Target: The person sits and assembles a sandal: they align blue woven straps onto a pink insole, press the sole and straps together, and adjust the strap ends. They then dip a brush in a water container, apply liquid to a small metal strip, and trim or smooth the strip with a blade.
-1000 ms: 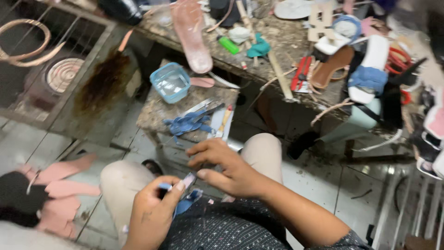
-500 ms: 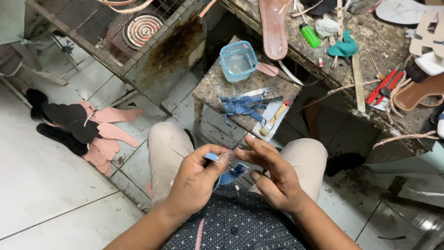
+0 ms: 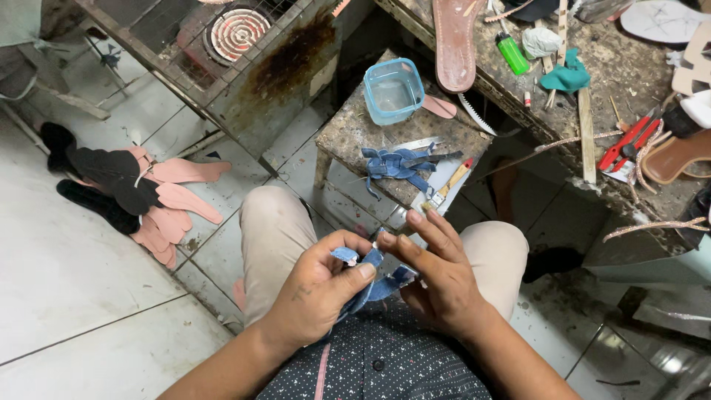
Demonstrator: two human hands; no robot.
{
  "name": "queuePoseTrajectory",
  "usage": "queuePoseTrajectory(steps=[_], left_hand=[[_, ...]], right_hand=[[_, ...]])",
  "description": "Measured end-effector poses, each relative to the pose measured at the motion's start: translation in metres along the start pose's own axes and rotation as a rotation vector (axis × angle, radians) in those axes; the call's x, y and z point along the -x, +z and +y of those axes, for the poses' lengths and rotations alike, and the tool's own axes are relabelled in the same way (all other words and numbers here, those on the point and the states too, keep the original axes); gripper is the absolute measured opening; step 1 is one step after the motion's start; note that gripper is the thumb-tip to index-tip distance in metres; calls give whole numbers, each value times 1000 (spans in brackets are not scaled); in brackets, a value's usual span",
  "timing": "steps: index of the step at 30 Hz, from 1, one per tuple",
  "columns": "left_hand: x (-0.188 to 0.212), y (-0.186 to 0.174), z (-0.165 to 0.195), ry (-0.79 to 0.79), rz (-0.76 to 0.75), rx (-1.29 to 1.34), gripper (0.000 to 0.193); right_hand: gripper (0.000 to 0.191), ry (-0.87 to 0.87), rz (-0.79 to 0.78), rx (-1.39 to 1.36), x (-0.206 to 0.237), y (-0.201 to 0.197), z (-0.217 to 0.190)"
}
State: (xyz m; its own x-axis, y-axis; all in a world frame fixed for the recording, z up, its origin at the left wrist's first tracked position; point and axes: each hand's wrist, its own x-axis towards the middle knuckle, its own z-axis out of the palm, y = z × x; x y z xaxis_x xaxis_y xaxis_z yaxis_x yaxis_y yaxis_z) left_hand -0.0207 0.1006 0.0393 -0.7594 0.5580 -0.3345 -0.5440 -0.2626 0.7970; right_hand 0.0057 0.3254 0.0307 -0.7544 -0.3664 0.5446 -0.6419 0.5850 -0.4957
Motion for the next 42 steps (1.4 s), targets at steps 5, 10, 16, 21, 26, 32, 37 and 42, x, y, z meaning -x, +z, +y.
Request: queuePoseTrajectory(steps=[5,10,16,21,26,32,37,42], left_hand=[[0,-8,-6,88,29,-82,15],[-3,-18,-5,125,143,-195,12],[-1,-29,-1,164,240,-256,14],[3,-43,7,209,359,-179,14],[8,-57,19,115,425,-198,14],[4,-61,23,168,419,-125,13],[-1,-59,28,221,386,-85,12],[2,-48,33,180,395,-121,11]], right_hand=[[78,33,-50,33,-11,4,15],[72,245,-13,172,-46,12,64],[77,295,-146,382,-113,33,150],[87,315,-302,454,-149,59,183],[84,430,-351,485,-156,64,177],[64,221,-108,522,-136,49,152],[44,433,-33,-467,-110,30,87],[56,139,-73,-805,-69,22,12]])
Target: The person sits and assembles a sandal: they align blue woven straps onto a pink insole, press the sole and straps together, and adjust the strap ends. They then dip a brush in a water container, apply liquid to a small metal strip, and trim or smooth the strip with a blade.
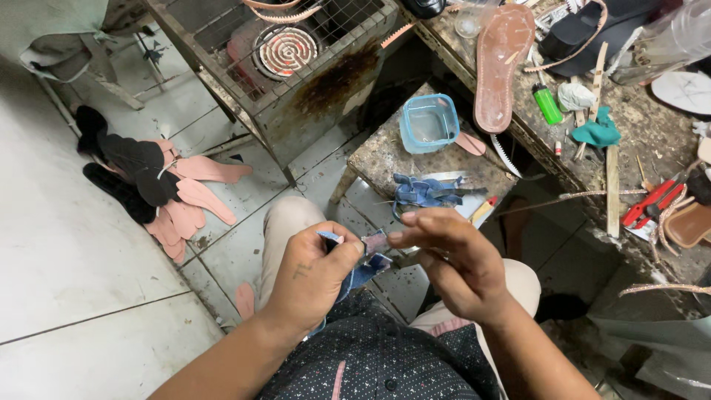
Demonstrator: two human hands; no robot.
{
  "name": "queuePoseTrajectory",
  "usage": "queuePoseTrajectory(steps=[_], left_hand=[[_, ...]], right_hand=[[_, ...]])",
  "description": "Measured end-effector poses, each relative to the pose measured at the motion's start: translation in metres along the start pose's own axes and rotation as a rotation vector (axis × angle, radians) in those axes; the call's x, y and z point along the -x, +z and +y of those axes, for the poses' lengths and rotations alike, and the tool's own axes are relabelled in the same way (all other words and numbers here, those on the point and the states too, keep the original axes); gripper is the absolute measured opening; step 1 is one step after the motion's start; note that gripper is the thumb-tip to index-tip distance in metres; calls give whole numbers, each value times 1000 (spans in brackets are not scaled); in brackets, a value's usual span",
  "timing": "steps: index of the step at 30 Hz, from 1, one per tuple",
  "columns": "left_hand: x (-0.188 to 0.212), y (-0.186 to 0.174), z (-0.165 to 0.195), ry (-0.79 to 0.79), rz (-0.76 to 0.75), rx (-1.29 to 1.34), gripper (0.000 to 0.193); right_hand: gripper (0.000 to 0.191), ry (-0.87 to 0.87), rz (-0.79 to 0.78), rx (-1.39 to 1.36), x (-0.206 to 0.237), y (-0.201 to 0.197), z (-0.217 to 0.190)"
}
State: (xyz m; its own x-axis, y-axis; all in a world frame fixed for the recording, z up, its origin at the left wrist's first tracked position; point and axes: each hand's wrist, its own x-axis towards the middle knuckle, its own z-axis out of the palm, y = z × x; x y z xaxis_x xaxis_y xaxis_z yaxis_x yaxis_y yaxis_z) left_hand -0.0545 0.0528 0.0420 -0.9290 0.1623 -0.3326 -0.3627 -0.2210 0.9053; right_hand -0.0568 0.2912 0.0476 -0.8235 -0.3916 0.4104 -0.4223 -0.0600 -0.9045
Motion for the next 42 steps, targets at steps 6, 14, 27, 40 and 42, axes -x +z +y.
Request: queuePoseTrajectory(steps=[6,14,27,40,42], left_hand=[[14,8,9,73,-131,-6,11],[22,9,12,-37,-213,41,12],[19,13,3,-305,-245,602,13],[25,19,4,-114,-226,134,14],[26,19,6,-118,-246,173,14]], right_hand=[[68,-47,-33,30,9,14,-7],[59,-8,23,-73,21,18,-12],[44,-13,86,-253,37,2,-8],[47,108,167,-251,46,10,-5],[47,125,189,-312,51,11,-1]])
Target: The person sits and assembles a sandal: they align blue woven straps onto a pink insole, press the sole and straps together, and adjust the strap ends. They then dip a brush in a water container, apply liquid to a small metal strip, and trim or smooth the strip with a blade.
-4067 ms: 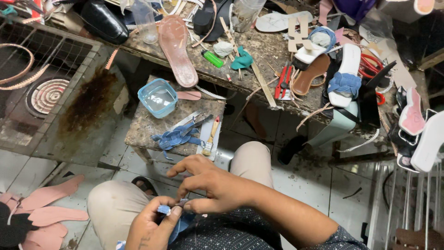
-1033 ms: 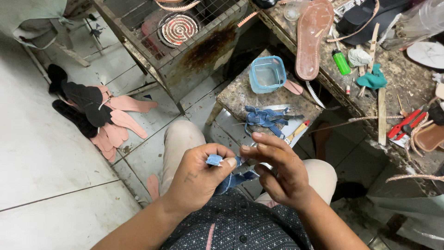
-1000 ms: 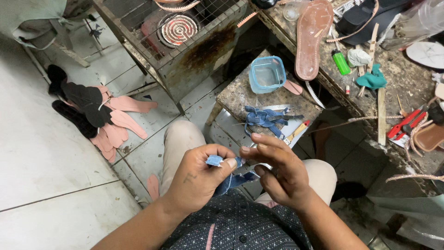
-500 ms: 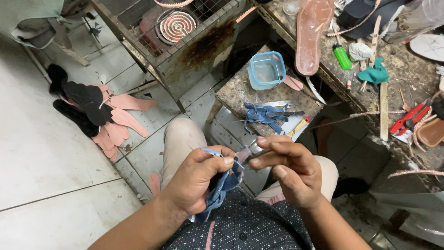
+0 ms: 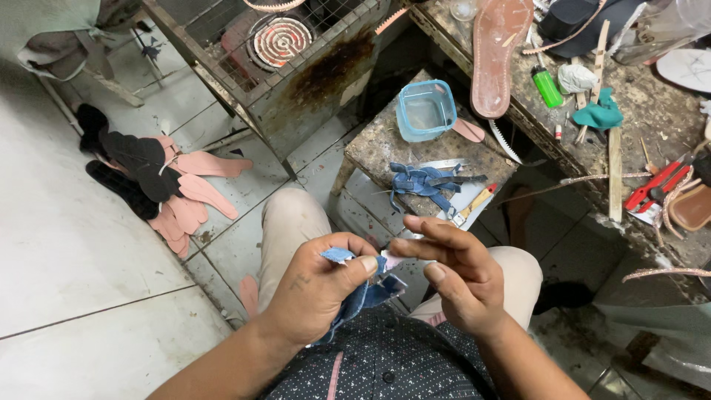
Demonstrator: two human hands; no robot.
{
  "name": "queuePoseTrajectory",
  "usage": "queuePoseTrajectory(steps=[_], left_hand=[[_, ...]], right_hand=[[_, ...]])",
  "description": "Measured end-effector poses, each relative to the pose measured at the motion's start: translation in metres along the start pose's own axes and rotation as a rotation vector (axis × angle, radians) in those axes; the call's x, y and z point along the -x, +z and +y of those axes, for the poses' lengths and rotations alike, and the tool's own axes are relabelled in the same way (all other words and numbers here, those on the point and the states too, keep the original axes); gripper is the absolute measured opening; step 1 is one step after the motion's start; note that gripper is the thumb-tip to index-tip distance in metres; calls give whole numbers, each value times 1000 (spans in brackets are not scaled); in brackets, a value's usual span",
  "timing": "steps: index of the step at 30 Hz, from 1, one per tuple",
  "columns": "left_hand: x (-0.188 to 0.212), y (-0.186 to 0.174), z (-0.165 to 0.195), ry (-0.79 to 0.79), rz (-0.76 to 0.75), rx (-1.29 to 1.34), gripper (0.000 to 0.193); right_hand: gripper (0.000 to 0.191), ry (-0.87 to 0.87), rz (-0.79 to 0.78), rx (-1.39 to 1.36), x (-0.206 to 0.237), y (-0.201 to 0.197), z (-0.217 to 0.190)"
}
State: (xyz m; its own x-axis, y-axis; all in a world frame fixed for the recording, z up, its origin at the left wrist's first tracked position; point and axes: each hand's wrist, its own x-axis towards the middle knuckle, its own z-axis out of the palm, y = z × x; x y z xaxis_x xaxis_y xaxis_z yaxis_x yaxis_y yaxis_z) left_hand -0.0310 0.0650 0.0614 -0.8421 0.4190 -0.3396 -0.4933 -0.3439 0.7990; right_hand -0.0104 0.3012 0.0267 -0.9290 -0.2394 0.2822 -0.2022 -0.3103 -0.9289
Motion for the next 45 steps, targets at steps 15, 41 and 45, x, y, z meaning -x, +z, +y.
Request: queuePoseTrajectory(steps=[15,41,45], left_hand=[[0,12,-8,24,50,-163,22],[-8,9,-14,-84,20,-248,15],[-7,6,-13,-104,81,-214,14]], right_hand=[[46,-41,126,79,0,-10,-12],[11,-201,305,870,-22,25,7],[16,-161,350,987,-30,13,-1]])
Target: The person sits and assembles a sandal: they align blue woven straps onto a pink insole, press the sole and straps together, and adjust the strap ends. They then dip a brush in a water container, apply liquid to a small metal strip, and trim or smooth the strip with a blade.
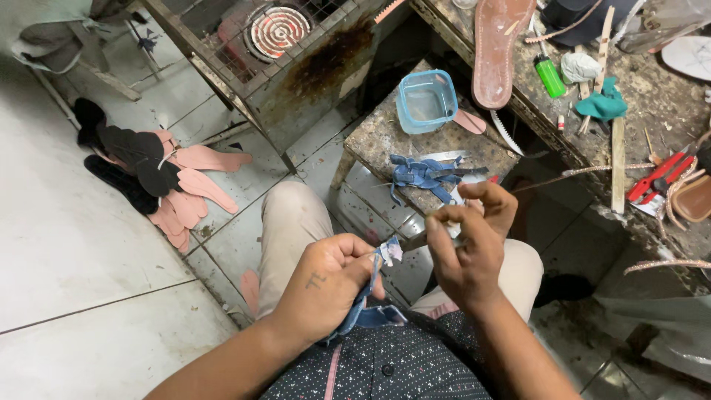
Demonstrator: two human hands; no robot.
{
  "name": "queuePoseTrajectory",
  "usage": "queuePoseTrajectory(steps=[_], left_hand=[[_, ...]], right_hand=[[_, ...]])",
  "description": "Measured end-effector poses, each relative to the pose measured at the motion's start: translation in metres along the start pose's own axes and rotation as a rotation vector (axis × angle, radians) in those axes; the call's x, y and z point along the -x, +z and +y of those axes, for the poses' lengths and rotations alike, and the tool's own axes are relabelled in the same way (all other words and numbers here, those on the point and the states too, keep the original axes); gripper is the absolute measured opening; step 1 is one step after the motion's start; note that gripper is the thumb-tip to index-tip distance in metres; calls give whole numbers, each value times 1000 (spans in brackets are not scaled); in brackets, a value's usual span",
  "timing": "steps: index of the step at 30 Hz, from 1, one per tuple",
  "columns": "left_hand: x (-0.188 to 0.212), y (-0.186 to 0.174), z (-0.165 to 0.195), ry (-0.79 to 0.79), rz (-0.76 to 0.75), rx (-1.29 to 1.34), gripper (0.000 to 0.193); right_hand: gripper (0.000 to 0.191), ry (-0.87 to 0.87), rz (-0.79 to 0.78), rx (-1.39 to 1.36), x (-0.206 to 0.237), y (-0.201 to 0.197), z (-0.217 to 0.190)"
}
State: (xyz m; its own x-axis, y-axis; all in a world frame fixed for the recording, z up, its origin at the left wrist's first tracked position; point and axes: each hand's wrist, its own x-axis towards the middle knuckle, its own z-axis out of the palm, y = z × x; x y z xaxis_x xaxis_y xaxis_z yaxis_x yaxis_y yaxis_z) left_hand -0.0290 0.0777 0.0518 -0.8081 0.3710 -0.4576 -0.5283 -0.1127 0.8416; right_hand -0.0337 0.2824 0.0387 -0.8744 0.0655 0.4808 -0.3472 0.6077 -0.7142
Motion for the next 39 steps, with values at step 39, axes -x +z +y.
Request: queuePoseTrajectory(steps=[39], left_hand=[[2,-20,5,-35,-36,95,15]], right_hand=[[57,-328,-345,-247,15,1,1]])
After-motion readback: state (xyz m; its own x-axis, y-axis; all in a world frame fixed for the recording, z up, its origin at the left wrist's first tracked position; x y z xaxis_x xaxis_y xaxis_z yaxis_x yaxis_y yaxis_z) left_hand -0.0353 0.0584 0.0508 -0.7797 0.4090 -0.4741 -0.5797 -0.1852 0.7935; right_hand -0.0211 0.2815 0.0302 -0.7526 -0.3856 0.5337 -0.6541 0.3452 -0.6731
